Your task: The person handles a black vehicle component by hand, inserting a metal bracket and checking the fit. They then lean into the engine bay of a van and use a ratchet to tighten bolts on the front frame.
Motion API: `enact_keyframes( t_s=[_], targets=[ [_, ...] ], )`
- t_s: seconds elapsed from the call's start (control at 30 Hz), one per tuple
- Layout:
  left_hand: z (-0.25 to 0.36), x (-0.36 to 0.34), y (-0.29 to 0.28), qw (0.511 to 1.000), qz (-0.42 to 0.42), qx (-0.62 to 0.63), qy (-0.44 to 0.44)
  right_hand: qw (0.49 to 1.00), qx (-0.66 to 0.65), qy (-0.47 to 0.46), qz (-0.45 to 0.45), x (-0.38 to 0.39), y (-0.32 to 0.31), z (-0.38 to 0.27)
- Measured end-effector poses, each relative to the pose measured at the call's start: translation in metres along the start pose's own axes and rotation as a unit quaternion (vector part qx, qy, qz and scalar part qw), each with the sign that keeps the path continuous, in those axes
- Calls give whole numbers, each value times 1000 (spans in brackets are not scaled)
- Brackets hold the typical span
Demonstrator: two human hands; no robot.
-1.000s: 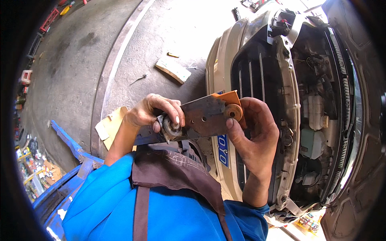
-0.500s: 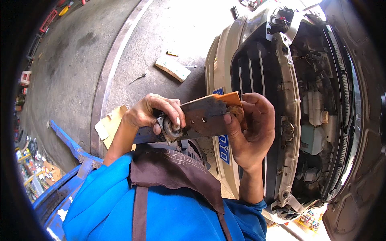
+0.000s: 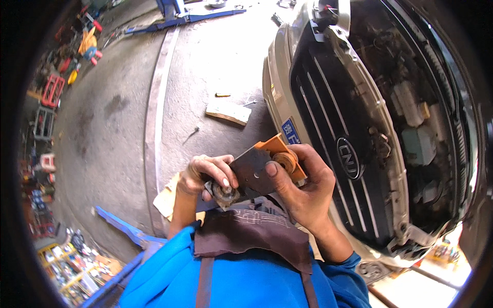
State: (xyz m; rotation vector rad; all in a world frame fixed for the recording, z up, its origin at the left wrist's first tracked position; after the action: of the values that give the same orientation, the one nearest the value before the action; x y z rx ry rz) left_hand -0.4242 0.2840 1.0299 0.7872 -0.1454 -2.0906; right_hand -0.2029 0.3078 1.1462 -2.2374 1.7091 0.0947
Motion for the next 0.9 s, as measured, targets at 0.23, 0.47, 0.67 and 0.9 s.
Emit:
enact_keyframes(
  t_s=[0.23,0.47,0.67,0.9],
  targets=[
    [-3,9,1,999,11,44,-18,989,67,-129,35,1,4,-3],
    [-21,37,-12,988,148,-20,-36,996,20,-59,70,-1,-7,12],
    [-53,28,-20,984,163,-30,-63,994,18,-40,97,8,-41,27],
    [-68,-4,-15,986,53,-58,-148,985,32,-10,170,34,-73,38]
  ],
)
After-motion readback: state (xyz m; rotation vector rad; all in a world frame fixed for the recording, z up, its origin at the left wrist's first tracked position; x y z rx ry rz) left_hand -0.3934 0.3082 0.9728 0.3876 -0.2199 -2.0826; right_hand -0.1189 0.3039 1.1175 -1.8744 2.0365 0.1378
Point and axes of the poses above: each hand's wrist, its own x-axis away from the middle knuckle, its own y-axis out of the palm, z = x × y, the point moved 2 cm from there along -x, towards the middle knuckle, and after that the axes turned 4 degrees about -y, right-handed, at the moved point
